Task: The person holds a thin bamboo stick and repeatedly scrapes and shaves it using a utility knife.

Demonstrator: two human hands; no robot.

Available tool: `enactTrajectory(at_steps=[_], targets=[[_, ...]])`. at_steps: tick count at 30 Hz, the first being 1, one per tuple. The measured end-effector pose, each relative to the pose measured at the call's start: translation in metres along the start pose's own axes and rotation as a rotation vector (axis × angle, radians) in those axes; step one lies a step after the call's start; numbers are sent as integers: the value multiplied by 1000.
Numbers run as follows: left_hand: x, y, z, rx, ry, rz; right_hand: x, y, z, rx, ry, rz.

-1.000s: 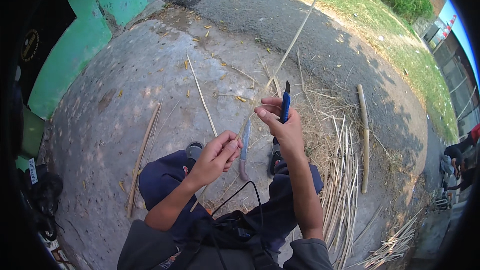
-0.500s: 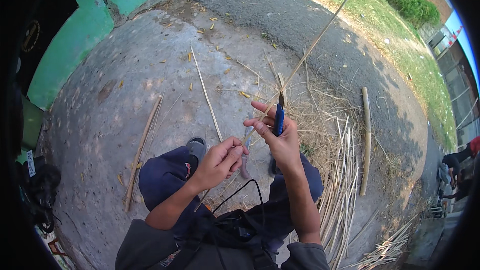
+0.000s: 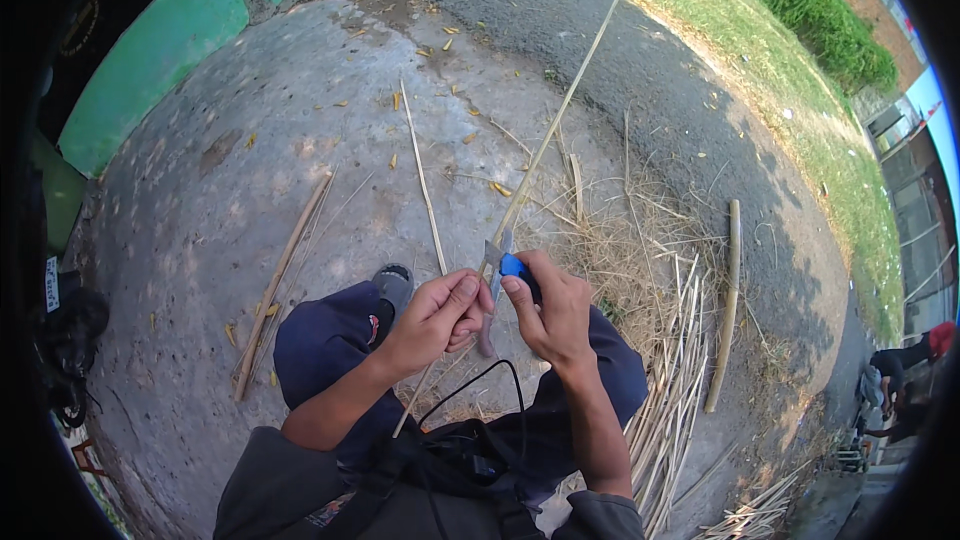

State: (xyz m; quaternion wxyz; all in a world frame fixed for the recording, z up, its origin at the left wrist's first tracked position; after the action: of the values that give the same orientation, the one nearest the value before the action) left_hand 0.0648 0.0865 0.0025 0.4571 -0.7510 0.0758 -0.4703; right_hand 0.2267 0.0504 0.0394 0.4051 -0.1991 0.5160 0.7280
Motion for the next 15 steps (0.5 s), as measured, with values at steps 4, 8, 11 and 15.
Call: enactTrajectory(at_steps=[4, 8, 11, 15], targets=[[-1, -9, -3, 181, -52, 171, 1, 8, 1, -50, 55, -71], [1, -10, -4, 267, -113, 272, 2, 9, 0, -72, 66, -67], [-1, -12, -7, 362, -189, 393, 5, 10, 1, -72, 70, -98], [3, -18, -11, 412, -260, 510, 5, 12, 1, -92, 52, -121]])
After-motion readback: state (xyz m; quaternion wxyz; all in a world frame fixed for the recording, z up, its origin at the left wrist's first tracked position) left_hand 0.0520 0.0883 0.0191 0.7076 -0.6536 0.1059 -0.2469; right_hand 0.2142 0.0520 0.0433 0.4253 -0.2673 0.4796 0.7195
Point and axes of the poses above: each hand's wrist, its own z-axis towards the middle knuckle, its own x-axis out of the palm, y = z × x, the point moved 5 cm from there along z, towards the middle knuckle, and after that the axes turned 10 degrees about -z, right-handed, at the moved point
